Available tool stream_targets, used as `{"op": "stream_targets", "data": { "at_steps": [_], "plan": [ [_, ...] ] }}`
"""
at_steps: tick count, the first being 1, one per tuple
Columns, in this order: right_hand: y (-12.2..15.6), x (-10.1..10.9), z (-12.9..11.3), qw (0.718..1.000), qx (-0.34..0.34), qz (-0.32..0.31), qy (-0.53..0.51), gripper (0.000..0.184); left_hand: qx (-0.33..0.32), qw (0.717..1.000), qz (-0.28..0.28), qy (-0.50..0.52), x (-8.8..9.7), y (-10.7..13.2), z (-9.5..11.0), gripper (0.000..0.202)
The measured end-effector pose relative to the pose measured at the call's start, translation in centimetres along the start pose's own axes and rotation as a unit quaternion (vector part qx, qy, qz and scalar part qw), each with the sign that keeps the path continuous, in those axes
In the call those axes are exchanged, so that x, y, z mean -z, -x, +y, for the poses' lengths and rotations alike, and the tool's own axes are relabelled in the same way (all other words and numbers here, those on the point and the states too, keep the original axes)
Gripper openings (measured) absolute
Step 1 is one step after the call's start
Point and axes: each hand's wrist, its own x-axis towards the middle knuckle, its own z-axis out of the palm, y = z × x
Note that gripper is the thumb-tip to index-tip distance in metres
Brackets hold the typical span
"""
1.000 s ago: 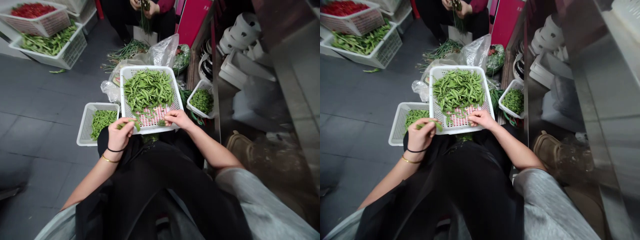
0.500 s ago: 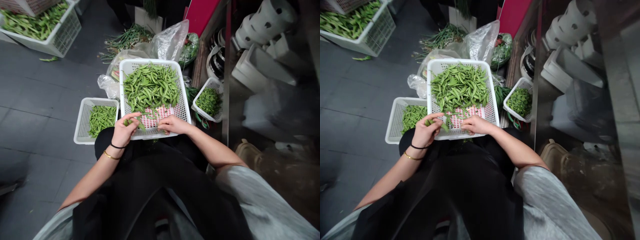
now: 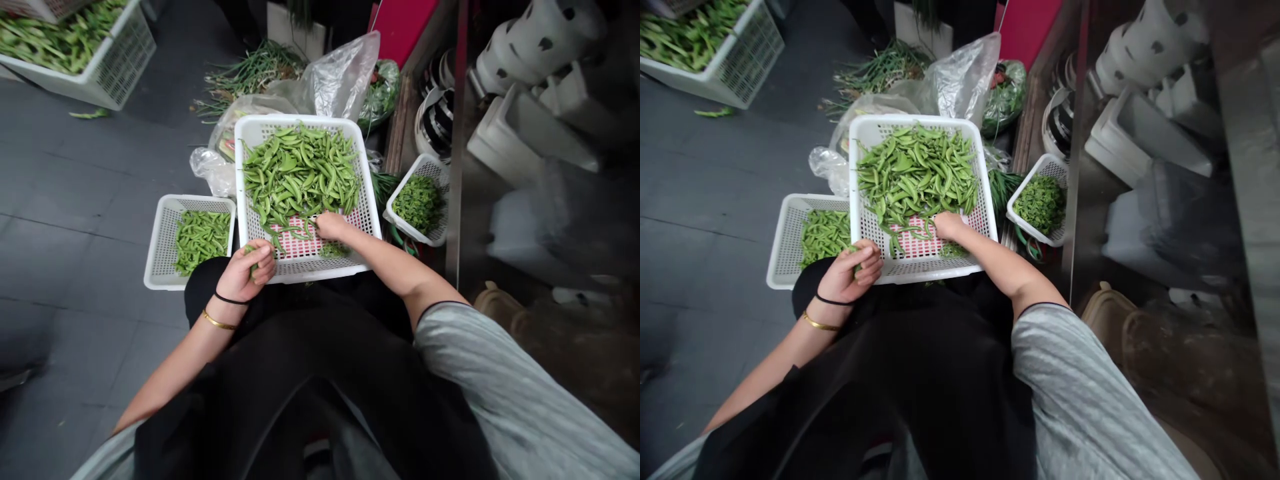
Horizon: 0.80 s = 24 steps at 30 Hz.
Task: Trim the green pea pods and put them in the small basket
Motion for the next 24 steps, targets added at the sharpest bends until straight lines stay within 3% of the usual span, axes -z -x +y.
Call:
{"op": "stream_targets", "data": {
  "at_steps": [3, 5, 8, 10, 13, 18, 20, 24],
  "plan": [
    [2.2, 1.0, 0.5, 0.999, 0.009, 0.035, -0.021, 0.021, 0.027, 0.998, 0.014, -0.046, 0.2, 0.3, -0.7, 0.021],
    [4.9, 1.3, 0.4, 0.992, 0.034, 0.05, -0.113, 0.019, 0.035, 0.995, 0.038, -0.089, 0.0, 0.3, -1.6, 0.027],
    [9.4, 0.6, -0.9, 0.936, 0.092, 0.013, -0.34, 0.016, 0.002, 0.986, 0.072, -0.15, -0.7, 0.2, -2.9, 0.035],
    [12.1, -0.2, -2.1, 0.895, 0.132, -0.028, -0.424, 0.016, -0.027, 0.982, 0.067, -0.177, -1.2, 0.4, -3.4, 0.036],
    [14.7, -0.7, -3.5, 0.876, 0.206, -0.054, -0.433, 0.019, -0.035, 0.979, 0.035, -0.2, -1.9, 1.2, -3.4, 0.031],
    [15.6, 0.4, -4.3, 0.837, 0.226, 0.099, -0.489, 0.024, 0.006, 0.98, -0.04, -0.196, -2.8, 3.0, -2.8, 0.025],
    [15.8, 0.9, -4.5, 0.824, 0.238, 0.12, -0.501, 0.02, 0.023, 0.981, -0.062, -0.184, -3.0, 3.5, -2.7, 0.023],
    [16.8, 1.4, -5.1, 0.834, 0.278, 0.145, -0.455, 0.017, 0.057, 0.981, -0.105, -0.154, -3.0, 4.0, -2.7, 0.022]
  ]
}}
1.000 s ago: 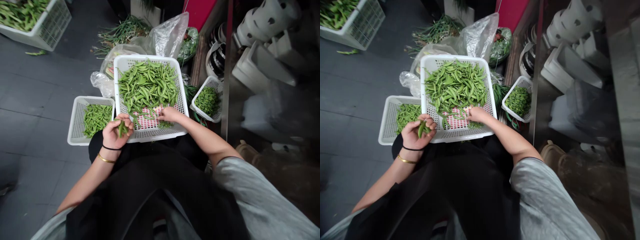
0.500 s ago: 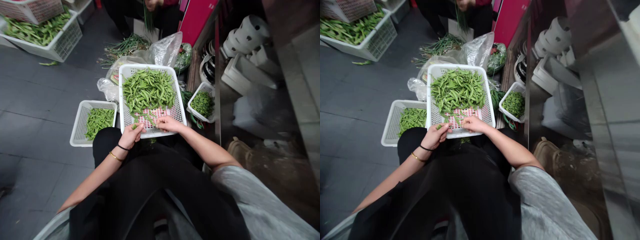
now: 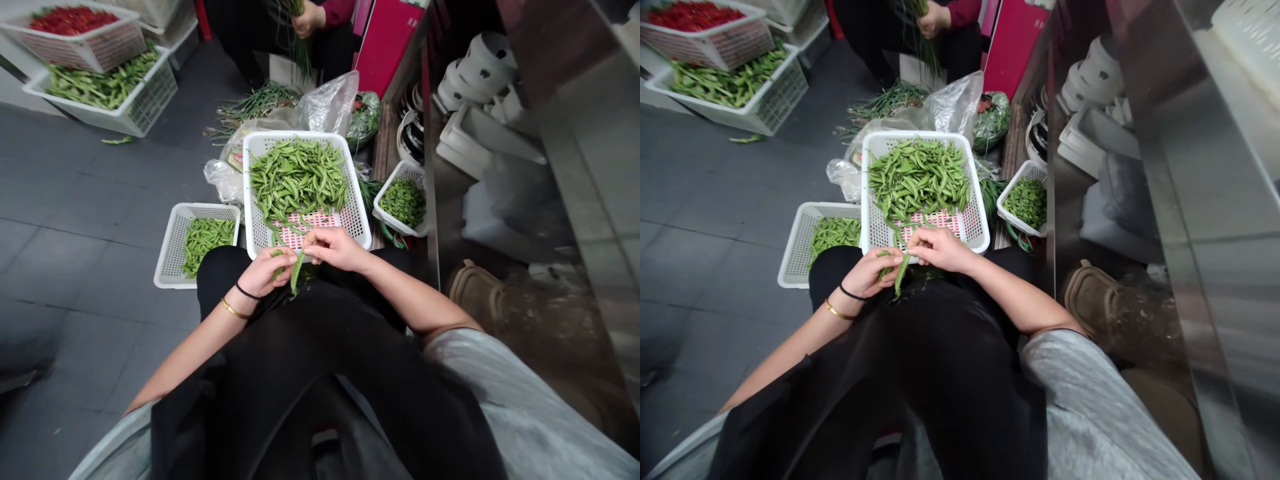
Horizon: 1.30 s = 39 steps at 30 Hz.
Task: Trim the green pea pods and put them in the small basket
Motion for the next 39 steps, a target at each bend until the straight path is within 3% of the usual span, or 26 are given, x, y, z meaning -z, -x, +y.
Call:
{"op": "stream_targets", "data": {
  "at_steps": [5, 10, 13, 17, 20, 23, 25, 26, 28, 30, 32, 34, 36, 37, 39],
  "plan": [
    [0.3, -1.2, -0.6, 0.989, 0.044, 0.049, 0.13, 0.02, -0.022, 0.999, -0.028, 0.025, -0.3, -0.1, -0.7, 0.025],
    [0.0, -2.5, 0.2, 0.924, 0.094, 0.14, 0.343, 0.027, -0.054, 0.99, 0.083, 0.104, -0.9, -0.8, -1.1, 0.032],
    [0.9, -0.8, 0.3, 0.928, 0.095, 0.176, 0.315, 0.025, -0.11, 0.974, 0.171, 0.102, -0.2, -0.9, -0.6, 0.034],
    [2.3, 2.7, -0.1, 0.953, 0.024, 0.225, 0.2, 0.017, -0.22, 0.938, 0.268, 0.011, 1.0, -0.4, 0.1, 0.027],
    [2.2, 2.6, -0.3, 0.977, -0.009, 0.158, 0.146, 0.015, -0.259, 0.922, 0.284, -0.053, 0.9, -0.3, 0.0, 0.024],
    [1.1, 0.2, -0.1, 0.987, -0.006, 0.038, 0.153, 0.014, -0.265, 0.916, 0.281, -0.107, 0.4, 0.0, 0.0, 0.022],
    [0.3, -1.0, 0.1, 0.979, 0.018, -0.015, 0.201, 0.015, -0.286, 0.892, 0.294, -0.189, 0.1, 0.7, 0.7, 0.021],
    [0.1, -1.3, 0.1, 0.972, 0.034, -0.035, 0.231, 0.017, -0.307, 0.867, 0.301, -0.252, 0.0, 1.2, 1.2, 0.022],
    [-0.1, -1.3, 0.0, 0.954, 0.064, -0.073, 0.285, 0.018, -0.351, 0.798, 0.273, -0.407, -0.2, 2.4, 2.4, 0.025],
    [0.0, -0.8, -0.5, 0.94, 0.085, -0.107, 0.311, 0.017, -0.356, 0.731, 0.162, -0.559, -0.6, 3.2, 3.2, 0.019],
    [0.2, -0.4, -1.1, 0.943, 0.09, -0.121, 0.297, 0.017, -0.331, 0.665, 0.045, -0.668, -1.1, 3.5, 3.3, 0.013],
    [0.4, -0.1, -1.6, 0.961, 0.067, -0.116, 0.24, 0.019, -0.33, 0.607, 0.009, -0.723, -1.4, 3.3, 2.9, 0.018],
    [0.8, 0.1, -1.9, 0.98, 0.022, -0.132, 0.148, 0.022, -0.354, 0.589, -0.007, -0.726, -1.6, 2.9, 2.5, 0.021],
    [1.0, 0.1, -1.9, 0.984, 0.002, -0.156, 0.091, 0.023, -0.365, 0.603, -0.031, -0.709, -1.6, 2.9, 2.5, 0.02],
    [1.5, 0.1, -1.9, 0.976, -0.015, -0.218, -0.021, 0.027, -0.375, 0.657, -0.104, -0.645, -1.7, 3.0, 2.8, 0.018]
  ]
}}
